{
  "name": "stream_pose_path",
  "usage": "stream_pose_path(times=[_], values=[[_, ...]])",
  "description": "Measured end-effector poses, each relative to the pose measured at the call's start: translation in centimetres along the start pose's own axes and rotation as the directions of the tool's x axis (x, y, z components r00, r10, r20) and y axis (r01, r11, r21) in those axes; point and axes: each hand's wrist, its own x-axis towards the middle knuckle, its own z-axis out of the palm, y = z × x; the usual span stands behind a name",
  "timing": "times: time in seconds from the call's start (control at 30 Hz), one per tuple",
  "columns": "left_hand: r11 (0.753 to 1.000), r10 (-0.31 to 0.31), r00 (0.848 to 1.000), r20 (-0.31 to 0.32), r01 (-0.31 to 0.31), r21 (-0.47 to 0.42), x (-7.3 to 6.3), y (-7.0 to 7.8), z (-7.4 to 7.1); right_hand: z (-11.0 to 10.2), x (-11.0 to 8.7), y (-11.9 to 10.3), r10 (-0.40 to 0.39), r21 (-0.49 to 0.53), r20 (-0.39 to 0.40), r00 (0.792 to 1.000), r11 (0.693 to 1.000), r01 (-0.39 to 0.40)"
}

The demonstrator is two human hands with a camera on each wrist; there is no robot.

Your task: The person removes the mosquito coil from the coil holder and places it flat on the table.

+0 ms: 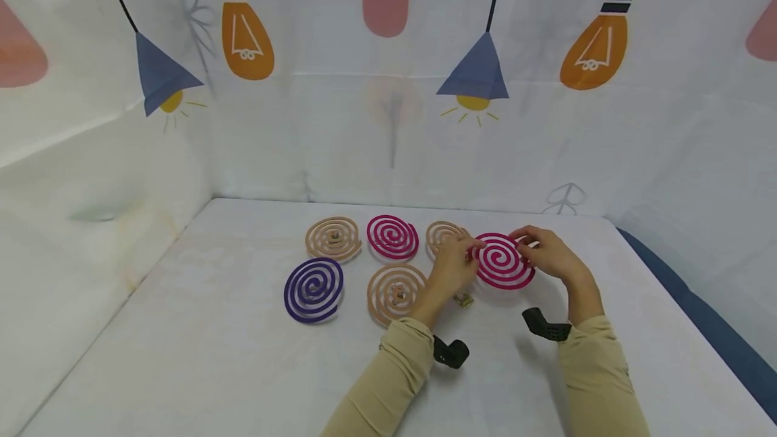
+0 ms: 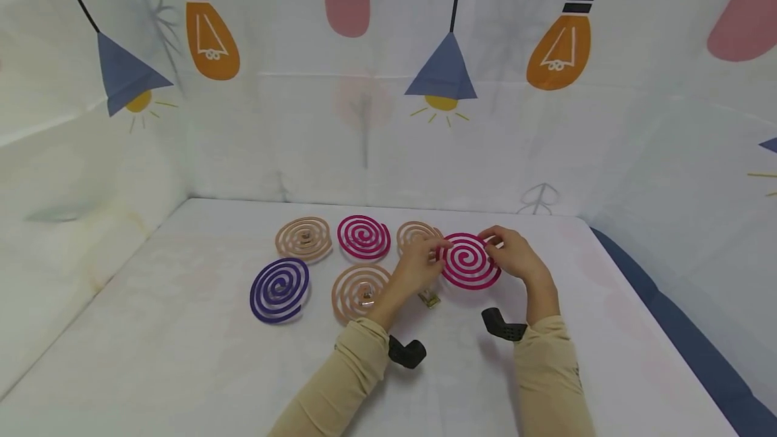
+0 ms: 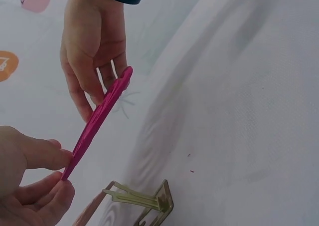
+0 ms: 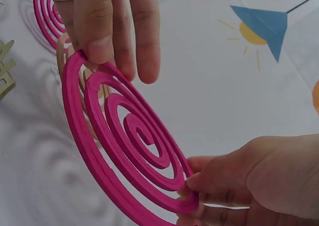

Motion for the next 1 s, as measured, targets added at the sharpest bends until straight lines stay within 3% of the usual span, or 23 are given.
stream_pose_path(times=[0.2,0.43,0.9,1.0], values=[[1.000,0.004,0.999,0.036,-0.004,-0.001,-0.3,0.1,0.2,0.1,0.1,0.4,0.011,-0.019,0.022,1.000,1.000,-0.010],[1.000,0.023,0.999,0.035,-0.023,0.007,-0.3,0.1,0.4,0.1,0.2,1.0,0.018,-0.024,0.039,0.999,1.000,-0.017],[0.994,0.017,0.983,0.185,-0.036,0.102,-0.5,-0.1,0.9,0.5,0.5,2.0,0.096,0.019,0.145,0.985,0.995,-0.100],[0.992,0.015,0.982,0.188,-0.039,0.122,-0.5,0.1,0.9,0.6,0.5,2.0,0.105,0.020,0.160,0.982,0.994,-0.109]])
